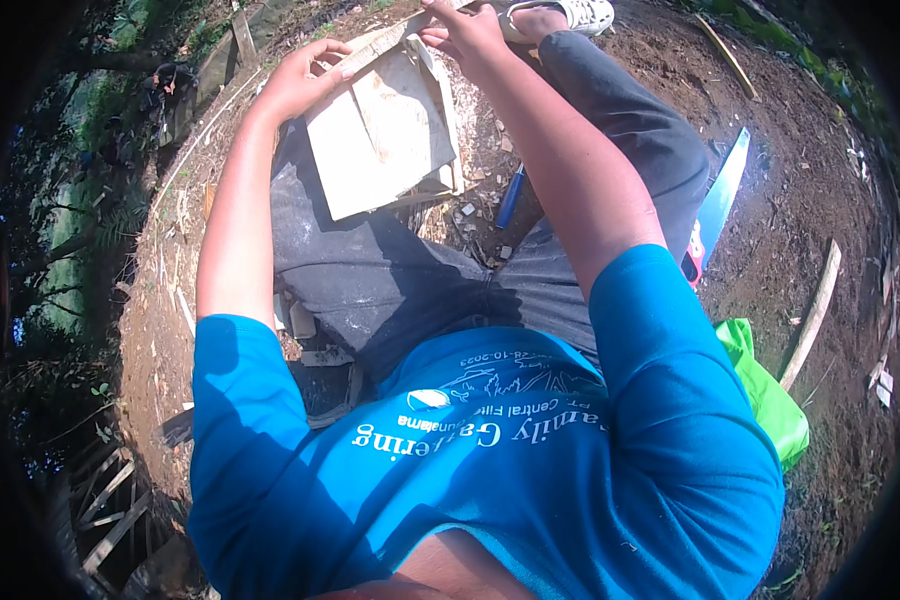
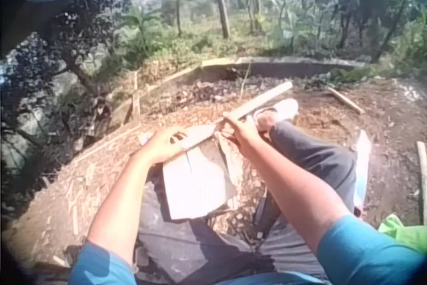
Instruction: The person saws a piece of wood using a hand saw while sitting on the ground, then handles the cut boards and a wooden block.
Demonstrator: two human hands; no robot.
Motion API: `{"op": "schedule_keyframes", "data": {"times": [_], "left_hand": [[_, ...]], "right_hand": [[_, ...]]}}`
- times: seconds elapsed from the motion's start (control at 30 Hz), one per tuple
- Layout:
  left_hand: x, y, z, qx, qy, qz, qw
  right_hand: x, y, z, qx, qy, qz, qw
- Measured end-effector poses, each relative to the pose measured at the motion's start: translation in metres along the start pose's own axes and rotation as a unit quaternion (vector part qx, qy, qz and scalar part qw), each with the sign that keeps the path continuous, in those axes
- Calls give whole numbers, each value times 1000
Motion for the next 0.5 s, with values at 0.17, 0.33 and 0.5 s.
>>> {"op": "schedule_keyframes", "data": {"times": [0.17, 0.33, 0.5], "left_hand": [[28, 3, -6, 15, 49, 46, 998], [22, 4, -14, 0, 41, -13, 999], [25, 4, -19, -27, 48, 1, 998]], "right_hand": [[17, 7, 8, 12, -12, 56, 998], [9, -2, -10, -9, -10, 67, 998], [2, 3, -13, -8, -46, 40, 998]]}}
Point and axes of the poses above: each hand's wrist, its own z-axis away from the middle knuckle, its own y-axis out of the palm, x = y × z, the point moved 2 cm from there along -z, towards the middle knuckle, and after that the axes turned 4 degrees about y, right-handed, at the moved point
